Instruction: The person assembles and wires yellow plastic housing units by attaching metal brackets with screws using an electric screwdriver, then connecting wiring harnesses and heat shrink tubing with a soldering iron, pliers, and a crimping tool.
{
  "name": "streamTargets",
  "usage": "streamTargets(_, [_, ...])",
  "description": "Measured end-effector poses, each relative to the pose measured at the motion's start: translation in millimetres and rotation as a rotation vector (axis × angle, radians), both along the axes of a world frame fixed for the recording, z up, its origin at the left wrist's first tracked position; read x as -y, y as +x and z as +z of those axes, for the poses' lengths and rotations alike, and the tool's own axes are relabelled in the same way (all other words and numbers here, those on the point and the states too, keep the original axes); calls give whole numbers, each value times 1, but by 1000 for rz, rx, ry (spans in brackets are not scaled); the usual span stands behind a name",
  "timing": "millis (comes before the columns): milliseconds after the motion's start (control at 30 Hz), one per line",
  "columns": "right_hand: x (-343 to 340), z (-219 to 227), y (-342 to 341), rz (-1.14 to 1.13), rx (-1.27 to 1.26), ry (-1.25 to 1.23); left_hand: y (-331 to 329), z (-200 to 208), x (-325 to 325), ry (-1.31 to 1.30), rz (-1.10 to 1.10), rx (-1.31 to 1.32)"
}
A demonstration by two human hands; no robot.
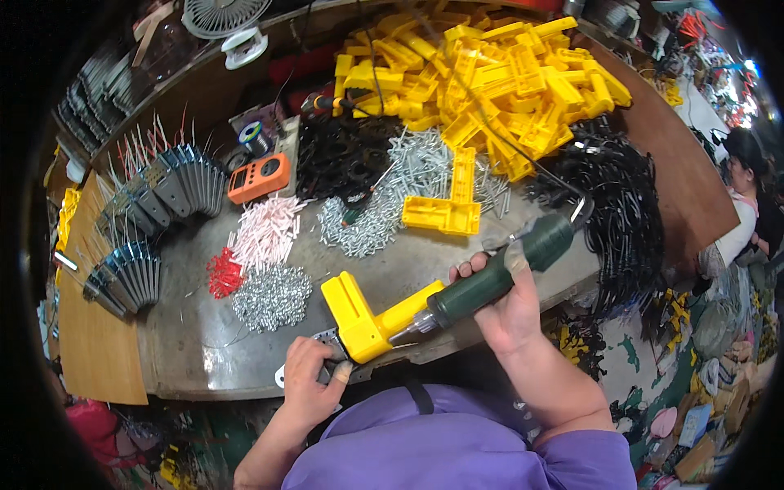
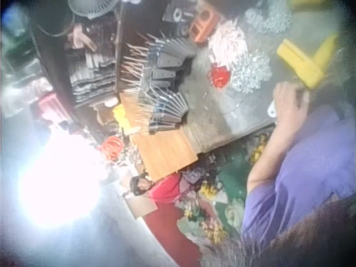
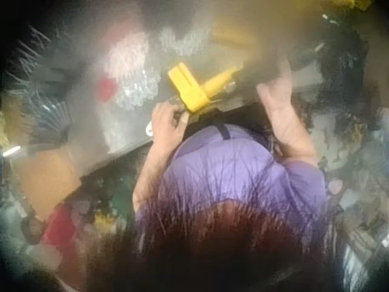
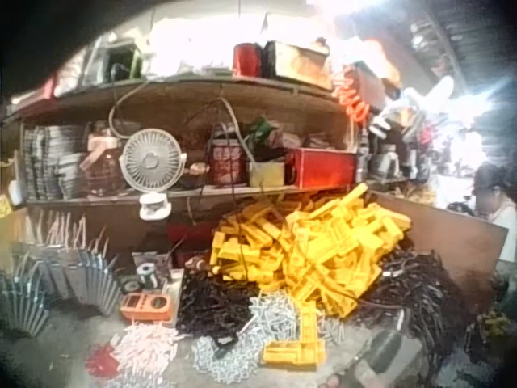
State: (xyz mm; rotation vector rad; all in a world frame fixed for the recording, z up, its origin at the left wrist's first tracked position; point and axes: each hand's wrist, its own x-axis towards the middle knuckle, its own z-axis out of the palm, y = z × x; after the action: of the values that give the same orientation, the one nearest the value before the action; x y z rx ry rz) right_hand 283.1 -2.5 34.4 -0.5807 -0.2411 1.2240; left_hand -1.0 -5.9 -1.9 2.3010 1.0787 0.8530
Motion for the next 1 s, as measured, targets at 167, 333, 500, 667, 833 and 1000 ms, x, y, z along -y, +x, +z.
streamTargets(167, [-34,23,86,148,986,-421,-14,3,2,-132,206,-174])
streamTargets(333, [-42,-7,134,-30,2201,-525,-26,17,-3,-488,259,364])
streamTargets(500, [-27,23,155,-422,2036,-377,-50,11,6,-29,270,143])
streamTargets(667, [-15,72,251,-883,2207,-465,-54,-18,6,-589,393,101])
streamTargets(833, [-23,83,296,-690,2087,-589,-11,26,18,-25,220,-359])
streamTargets(1000, [-42,97,303,-190,2128,-729,-21,3,19,0,180,-421])
